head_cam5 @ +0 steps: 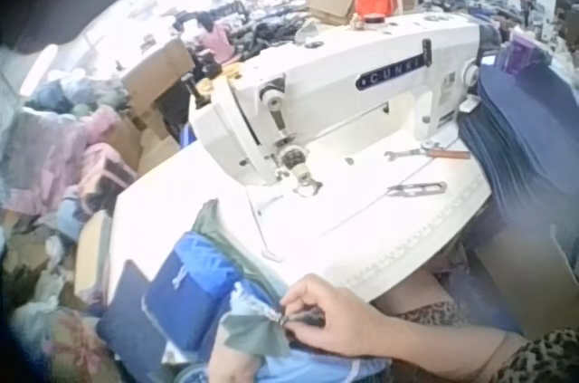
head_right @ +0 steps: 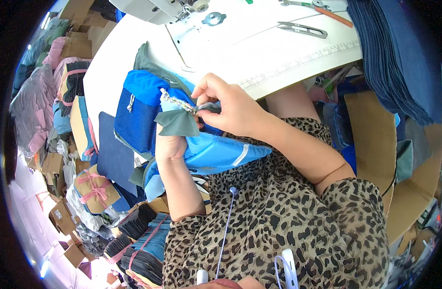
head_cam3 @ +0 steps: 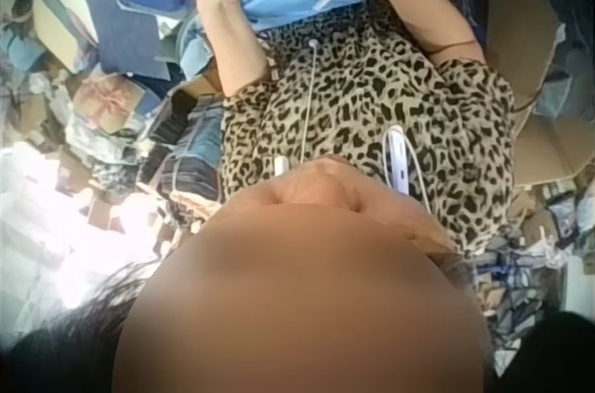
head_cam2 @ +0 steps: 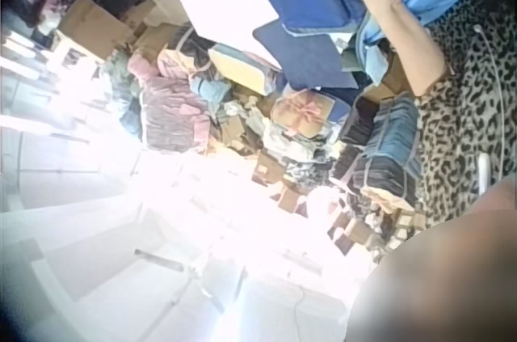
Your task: Aligning fabric panels and using clips to prepare a backpack for sewing at a workshop station.
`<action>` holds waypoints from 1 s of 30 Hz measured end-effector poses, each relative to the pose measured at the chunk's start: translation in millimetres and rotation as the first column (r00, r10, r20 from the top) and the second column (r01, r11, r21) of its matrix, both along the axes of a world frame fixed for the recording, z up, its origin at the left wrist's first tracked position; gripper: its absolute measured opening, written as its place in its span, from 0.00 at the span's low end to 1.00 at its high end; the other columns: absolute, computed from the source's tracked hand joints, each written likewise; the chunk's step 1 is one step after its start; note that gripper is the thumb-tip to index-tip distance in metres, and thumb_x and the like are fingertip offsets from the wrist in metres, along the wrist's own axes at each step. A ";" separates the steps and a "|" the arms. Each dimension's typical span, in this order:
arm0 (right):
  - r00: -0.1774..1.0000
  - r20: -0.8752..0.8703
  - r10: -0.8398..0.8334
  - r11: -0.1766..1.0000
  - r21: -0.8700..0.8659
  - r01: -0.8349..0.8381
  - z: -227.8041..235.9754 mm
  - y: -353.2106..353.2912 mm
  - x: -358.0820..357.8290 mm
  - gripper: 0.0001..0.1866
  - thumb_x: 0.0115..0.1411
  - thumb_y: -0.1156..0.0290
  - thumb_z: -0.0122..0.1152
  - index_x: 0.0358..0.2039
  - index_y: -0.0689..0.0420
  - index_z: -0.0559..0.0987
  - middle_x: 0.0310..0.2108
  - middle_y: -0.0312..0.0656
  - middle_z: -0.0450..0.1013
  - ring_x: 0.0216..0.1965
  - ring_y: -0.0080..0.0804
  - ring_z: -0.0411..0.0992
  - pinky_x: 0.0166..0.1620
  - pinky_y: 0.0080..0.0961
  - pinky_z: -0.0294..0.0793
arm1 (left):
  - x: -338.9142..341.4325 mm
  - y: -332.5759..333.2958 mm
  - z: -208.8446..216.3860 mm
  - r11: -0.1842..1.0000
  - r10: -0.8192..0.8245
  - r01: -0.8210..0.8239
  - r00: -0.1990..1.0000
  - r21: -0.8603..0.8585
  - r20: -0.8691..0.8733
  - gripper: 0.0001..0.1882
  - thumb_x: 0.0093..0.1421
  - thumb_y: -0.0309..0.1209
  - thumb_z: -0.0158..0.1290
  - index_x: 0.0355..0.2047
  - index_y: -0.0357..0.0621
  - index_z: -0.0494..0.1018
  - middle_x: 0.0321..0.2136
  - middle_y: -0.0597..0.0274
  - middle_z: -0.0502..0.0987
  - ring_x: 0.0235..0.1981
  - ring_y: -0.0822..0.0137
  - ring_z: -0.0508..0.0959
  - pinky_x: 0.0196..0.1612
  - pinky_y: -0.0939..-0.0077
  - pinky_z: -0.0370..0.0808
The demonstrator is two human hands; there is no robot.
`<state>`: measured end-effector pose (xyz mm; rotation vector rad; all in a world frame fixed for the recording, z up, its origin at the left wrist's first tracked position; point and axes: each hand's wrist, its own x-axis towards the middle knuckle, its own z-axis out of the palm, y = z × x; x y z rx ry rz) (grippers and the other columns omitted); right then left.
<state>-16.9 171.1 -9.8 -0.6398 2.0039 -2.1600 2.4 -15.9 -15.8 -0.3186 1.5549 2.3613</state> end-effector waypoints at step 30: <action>0.993 -0.109 -0.050 0.936 0.343 0.085 20.4 8.6 2.8 0.07 0.48 0.81 0.58 0.31 0.62 0.78 0.27 0.42 0.73 0.29 0.27 0.72 0.33 0.21 0.71 | 6.0 20.1 14.4 0.959 -0.052 -0.010 0.976 -0.284 -0.213 0.05 0.50 0.22 0.56 0.30 0.39 0.75 0.25 0.68 0.76 0.24 0.81 0.71 0.27 0.87 0.68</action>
